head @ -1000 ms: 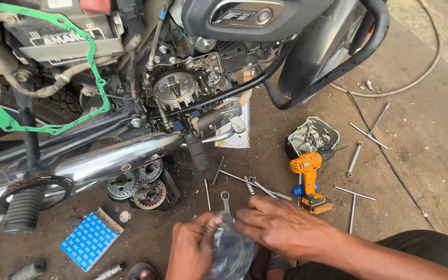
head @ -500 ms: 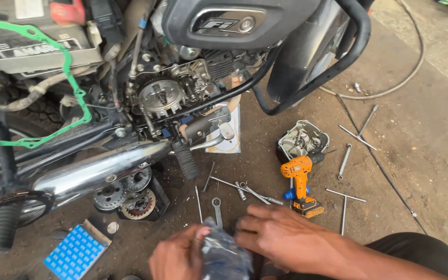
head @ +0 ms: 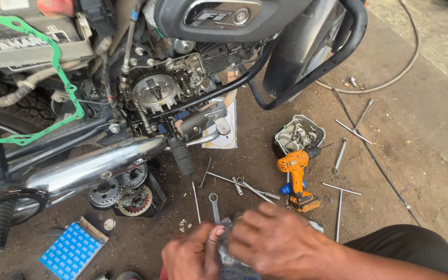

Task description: Replacing clutch plates and inspecting the clutch assembly of a motorcycle engine.

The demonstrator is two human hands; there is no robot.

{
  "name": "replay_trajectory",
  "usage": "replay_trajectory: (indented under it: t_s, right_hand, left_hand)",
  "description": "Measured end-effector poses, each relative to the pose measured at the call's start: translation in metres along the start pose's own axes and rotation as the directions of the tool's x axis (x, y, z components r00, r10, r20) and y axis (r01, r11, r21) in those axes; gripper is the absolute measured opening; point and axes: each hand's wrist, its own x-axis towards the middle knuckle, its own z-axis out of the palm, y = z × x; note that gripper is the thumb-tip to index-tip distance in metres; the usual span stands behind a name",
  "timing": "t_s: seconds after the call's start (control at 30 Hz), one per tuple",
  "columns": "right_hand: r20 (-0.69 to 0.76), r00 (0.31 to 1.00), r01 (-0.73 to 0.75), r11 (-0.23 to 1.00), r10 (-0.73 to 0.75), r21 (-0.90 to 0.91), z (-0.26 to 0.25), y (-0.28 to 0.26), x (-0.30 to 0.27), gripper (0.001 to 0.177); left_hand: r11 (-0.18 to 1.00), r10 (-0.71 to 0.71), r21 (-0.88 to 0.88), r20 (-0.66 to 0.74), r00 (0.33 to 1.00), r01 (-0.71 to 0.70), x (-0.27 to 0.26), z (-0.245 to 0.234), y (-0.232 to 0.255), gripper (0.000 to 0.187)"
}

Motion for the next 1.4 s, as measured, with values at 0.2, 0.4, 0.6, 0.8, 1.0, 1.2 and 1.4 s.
replay_trajectory:
  t_s: [0.2, 0.4, 0.6, 0.8, 1.0, 1.2, 1.4]
  right_hand:
    - [0.100, 0.975, 0.190, 0.976, -0.201, 0.111, 0.022, -0.002, -0.011, 0.017]
    - [0.097, 0.982, 0.141, 0.967, -0.164, 0.215, -0.010, 0.004, -0.010, 0.015]
    - [0.198, 0.922, -0.370, 0.911, 0.334, 0.183, 0.001, 0.039, -0.006, 0.021]
    - [0.328, 0.857, -0.451, 0.887, 0.399, 0.099, 0.088, 0.068, -0.036, 0.042]
    - [0.262, 0.935, -0.349, 0.480, 0.239, 0.805, 0.060, 0.032, -0.015, 0.038]
    - [0.206, 0.917, -0.353, 0.453, 0.343, 0.818, 0.051, 0.029, -0.008, 0.030]
    - [0.363, 0.796, -0.464, 0.103, 0.484, 0.880, 0.076, 0.031, -0.011, 0.014]
  left_hand:
    - [0.990, -0.037, 0.129, -0.078, 0.996, 0.047, 0.002, -0.014, -0.009, 0.025]
    - [0.999, -0.024, 0.033, -0.154, 0.988, 0.030, 0.003, -0.011, -0.022, 0.028]
    - [0.954, -0.267, -0.218, -0.322, 0.908, 0.203, 0.008, -0.033, -0.050, 0.028]
    - [0.997, 0.073, 0.007, -0.221, 0.972, -0.073, 0.011, -0.005, -0.030, 0.030]
    - [0.944, 0.309, -0.053, -0.200, 0.930, -0.326, 0.016, 0.009, -0.009, 0.018]
    - [0.971, 0.209, -0.016, -0.437, 0.875, -0.240, 0.015, 0.022, 0.002, 0.028]
    - [0.957, -0.269, -0.148, -0.139, 0.953, 0.248, 0.002, 0.055, -0.019, 0.064]
